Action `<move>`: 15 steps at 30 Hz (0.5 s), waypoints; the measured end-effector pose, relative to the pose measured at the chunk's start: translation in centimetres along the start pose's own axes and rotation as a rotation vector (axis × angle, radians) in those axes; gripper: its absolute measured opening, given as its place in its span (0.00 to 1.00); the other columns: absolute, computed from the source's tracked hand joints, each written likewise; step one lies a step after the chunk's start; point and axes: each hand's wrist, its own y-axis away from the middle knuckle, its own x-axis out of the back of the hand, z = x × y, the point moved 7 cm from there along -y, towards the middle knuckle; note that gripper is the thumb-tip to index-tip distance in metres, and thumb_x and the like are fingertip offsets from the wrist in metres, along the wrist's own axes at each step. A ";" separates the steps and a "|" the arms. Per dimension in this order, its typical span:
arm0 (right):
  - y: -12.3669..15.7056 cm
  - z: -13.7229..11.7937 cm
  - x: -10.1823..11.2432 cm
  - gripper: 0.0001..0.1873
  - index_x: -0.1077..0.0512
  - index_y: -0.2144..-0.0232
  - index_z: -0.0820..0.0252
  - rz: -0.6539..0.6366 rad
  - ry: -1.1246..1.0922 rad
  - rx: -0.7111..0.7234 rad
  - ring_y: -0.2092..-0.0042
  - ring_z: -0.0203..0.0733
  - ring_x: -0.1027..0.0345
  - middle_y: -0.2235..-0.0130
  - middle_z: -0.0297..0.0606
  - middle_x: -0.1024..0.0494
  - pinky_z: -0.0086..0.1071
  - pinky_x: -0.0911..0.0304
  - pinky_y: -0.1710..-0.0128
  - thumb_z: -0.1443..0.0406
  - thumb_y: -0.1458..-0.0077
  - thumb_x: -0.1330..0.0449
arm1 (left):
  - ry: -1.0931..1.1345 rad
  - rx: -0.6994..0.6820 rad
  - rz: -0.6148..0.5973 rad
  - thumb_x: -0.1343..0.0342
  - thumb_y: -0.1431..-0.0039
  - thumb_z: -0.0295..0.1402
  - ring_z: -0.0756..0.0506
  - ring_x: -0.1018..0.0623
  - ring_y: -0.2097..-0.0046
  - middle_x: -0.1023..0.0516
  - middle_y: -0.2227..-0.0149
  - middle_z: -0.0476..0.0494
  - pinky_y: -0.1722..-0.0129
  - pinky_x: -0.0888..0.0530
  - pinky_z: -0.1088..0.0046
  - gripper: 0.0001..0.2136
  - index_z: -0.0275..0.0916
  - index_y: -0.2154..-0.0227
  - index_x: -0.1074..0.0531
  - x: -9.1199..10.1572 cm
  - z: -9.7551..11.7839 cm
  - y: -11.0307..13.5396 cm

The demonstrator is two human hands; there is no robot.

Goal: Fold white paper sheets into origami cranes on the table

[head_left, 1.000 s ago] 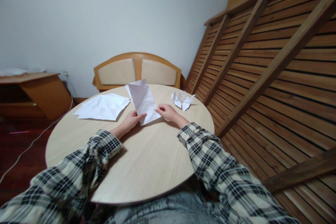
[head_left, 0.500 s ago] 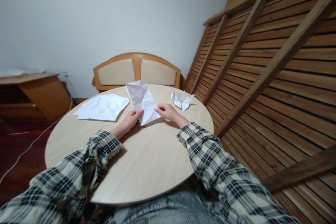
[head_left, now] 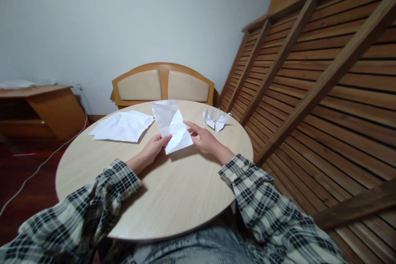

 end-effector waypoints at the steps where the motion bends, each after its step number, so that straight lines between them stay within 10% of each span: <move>1: 0.4 -0.3 0.0 0.35 0.37 0.39 0.49 -0.005 0.015 0.023 0.56 0.40 0.30 0.48 0.39 0.25 0.39 0.35 0.51 0.77 0.47 0.47 | 0.010 -0.006 -0.005 0.38 0.48 0.41 0.46 0.29 0.76 0.26 0.79 0.44 0.80 0.37 0.72 0.12 0.36 0.71 0.25 -0.2 0.1 0.3; 15: 2.1 -1.2 1.0 0.13 0.21 0.59 0.55 0.069 -0.025 0.116 0.51 0.41 0.27 0.55 0.39 0.19 0.42 0.35 0.47 0.71 0.42 0.41 | 0.142 0.078 -0.051 0.37 0.47 0.36 0.46 0.25 0.73 0.22 0.74 0.41 0.77 0.33 0.72 0.10 0.34 0.66 0.25 -0.8 0.1 1.5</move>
